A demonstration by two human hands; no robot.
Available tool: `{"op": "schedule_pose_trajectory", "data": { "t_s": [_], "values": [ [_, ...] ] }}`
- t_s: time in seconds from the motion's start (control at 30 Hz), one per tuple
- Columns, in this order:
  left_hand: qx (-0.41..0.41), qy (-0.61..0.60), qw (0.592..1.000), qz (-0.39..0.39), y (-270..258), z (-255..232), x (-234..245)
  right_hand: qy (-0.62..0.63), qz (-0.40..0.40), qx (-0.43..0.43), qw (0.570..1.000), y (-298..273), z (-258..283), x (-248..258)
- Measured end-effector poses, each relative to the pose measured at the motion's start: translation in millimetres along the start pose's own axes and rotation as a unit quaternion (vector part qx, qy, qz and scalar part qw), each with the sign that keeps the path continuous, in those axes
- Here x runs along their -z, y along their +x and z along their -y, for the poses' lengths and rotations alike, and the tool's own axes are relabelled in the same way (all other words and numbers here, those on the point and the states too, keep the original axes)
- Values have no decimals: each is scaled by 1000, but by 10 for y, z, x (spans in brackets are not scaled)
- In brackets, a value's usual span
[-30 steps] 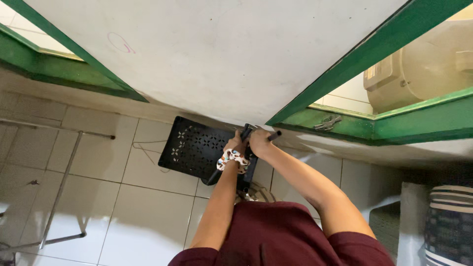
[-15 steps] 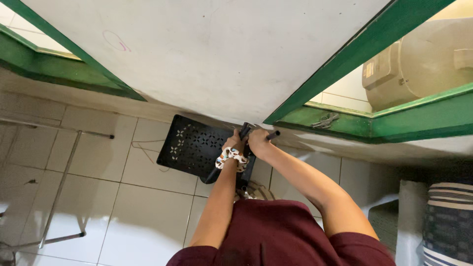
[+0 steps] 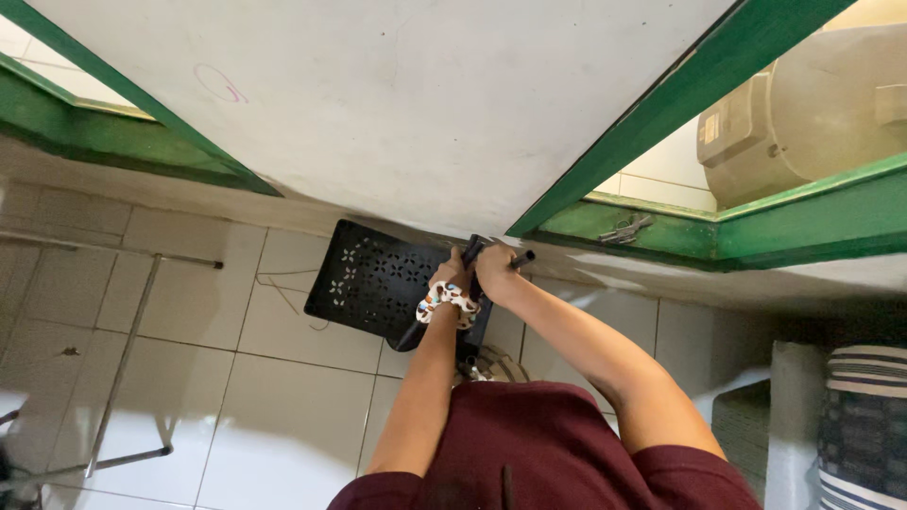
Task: The person assembles a small black plastic stool by inserting metal legs into the seat base. They handle the seat, legs, and a small box, then secure the legs into place.
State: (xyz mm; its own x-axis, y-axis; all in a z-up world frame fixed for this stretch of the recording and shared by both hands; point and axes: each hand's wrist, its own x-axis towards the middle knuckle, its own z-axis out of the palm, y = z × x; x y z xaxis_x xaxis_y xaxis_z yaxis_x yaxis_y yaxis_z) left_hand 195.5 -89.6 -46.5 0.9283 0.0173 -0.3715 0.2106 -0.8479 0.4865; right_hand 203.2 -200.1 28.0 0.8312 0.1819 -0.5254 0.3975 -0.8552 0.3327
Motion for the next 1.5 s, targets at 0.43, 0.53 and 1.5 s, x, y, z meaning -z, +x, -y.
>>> {"op": "schedule_pose_trajectory", "data": {
  "t_s": [0.43, 0.53, 1.5],
  "values": [
    [8, 1, 999, 45, -136, -134, 196, 109, -8, 1, 994, 283, -207, -370],
    [0, -2, 999, 36, -100, -182, 212, 0, 44, 23, 999, 168, -149, 4],
    [-112, -437, 892, 40, -1739, 992, 1138, 631, -271, 168, 707, -1216, 805, 540]
  ]
}}
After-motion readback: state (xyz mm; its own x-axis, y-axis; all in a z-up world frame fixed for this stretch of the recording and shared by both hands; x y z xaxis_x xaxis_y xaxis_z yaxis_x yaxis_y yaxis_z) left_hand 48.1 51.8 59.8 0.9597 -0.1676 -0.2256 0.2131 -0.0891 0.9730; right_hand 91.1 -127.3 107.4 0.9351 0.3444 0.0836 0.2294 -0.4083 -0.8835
